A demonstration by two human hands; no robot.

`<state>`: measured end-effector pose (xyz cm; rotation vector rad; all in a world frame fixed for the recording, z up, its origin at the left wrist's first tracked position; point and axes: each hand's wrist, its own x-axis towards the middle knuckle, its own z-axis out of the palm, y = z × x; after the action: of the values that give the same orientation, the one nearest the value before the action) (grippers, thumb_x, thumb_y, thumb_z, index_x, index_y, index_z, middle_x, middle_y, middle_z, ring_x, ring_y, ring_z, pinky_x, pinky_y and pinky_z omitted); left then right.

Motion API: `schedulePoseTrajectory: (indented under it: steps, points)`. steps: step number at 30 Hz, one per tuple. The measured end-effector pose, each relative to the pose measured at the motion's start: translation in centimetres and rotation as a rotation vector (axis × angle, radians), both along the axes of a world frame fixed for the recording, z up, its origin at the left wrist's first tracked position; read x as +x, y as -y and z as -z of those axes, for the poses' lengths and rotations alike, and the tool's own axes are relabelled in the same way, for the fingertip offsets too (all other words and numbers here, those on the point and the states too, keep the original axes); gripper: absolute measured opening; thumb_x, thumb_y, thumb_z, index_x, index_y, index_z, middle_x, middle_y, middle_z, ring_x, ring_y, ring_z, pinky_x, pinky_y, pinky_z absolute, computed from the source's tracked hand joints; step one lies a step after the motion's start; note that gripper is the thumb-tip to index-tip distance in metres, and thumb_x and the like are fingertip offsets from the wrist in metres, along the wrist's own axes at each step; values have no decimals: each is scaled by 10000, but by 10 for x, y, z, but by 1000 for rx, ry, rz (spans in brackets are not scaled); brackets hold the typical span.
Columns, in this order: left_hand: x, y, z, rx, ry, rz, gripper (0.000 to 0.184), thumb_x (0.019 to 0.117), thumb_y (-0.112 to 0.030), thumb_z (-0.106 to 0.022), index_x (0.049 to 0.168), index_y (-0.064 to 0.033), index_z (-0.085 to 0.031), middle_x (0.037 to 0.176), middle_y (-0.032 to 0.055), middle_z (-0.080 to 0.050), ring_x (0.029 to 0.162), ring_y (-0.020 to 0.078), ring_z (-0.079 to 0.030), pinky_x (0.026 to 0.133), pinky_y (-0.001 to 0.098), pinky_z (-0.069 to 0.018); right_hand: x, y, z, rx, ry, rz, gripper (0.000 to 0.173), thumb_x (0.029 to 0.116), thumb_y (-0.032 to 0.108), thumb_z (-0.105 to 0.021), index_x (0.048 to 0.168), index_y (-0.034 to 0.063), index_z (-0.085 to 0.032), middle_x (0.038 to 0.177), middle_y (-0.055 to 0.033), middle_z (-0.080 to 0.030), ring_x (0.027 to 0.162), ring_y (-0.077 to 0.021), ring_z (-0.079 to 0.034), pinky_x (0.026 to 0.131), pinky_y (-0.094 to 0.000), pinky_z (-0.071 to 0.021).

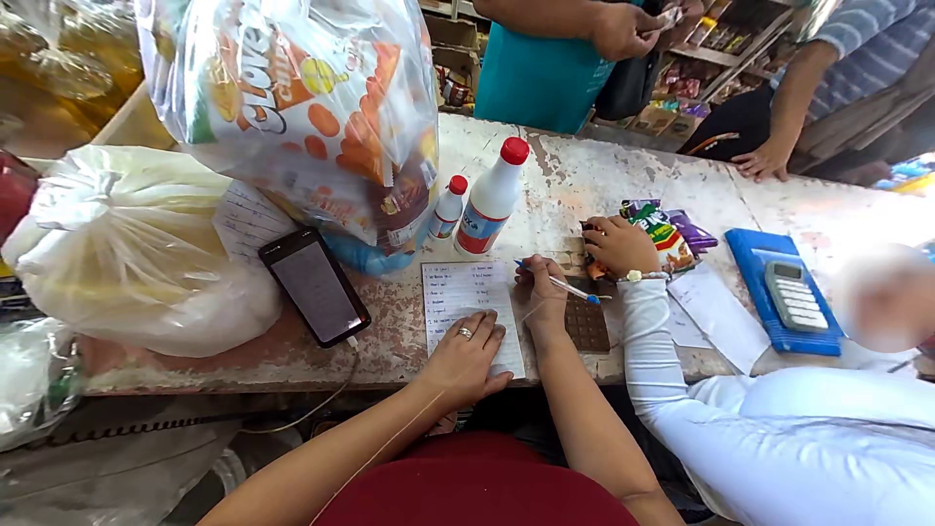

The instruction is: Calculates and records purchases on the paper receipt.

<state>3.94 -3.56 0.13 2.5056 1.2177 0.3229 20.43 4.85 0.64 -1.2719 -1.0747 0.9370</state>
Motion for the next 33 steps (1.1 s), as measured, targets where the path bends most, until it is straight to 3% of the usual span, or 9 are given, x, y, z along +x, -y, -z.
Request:
schedulePoseTrajectory:
  steps: [4, 13, 20, 29, 33]
  points:
    - [1, -1, -1, -37, -13, -12, 775, 1008, -636, -377, 1522, -62, -454, 1618, 202, -372, 1513, 375, -331, 1216, 532, -282, 3, -3, 3, 31, -112, 6, 275, 1085, 334, -493, 924, 167, -642, 797, 58, -662, 631, -25, -603, 619, -182, -536]
    - [1, -1, 1, -33, -3, -12, 768, 1009, -629, -386, 1525, -64, -454, 1618, 200, -375, 1513, 368, -334, 1216, 538, -277, 0, -1, 3, 24, -31, -45, 336, 1075, 335, -532, 800, 169, -628, 719, 57, -642, 564, -20, -562, 553, -162, -489]
    - [1, -2, 2, -32, -11, -2, 779, 1008, -635, -375, 1527, -60, -450, 1619, 203, -371, 1514, 373, -329, 1218, 536, -273, 0, 0, 5, 25, 23, -93, 355, 1079, 344, -525, 788, 161, -615, 670, 47, -610, 519, -29, -532, 508, -168, -468]
    - [0, -3, -1, -66, -5, -2, 768, 1010, -626, -386, 1531, -64, -444, 1627, 202, -356, 1521, 369, -316, 1223, 537, -263, -1, -1, 5, 43, -11, -105, 356, 1074, 318, -545, 762, 159, -612, 673, 50, -611, 543, -29, -545, 539, -172, -480]
    - [0, 2, -1, 0, 21, -49, 734, 1017, -602, -399, 1465, -33, -520, 1562, 222, -446, 1450, 388, -429, 1165, 545, -359, 0, -3, 7, 63, 8, -127, 342, 1073, 307, -544, 774, 155, -612, 670, 50, -611, 520, -27, -531, 509, -173, -470]
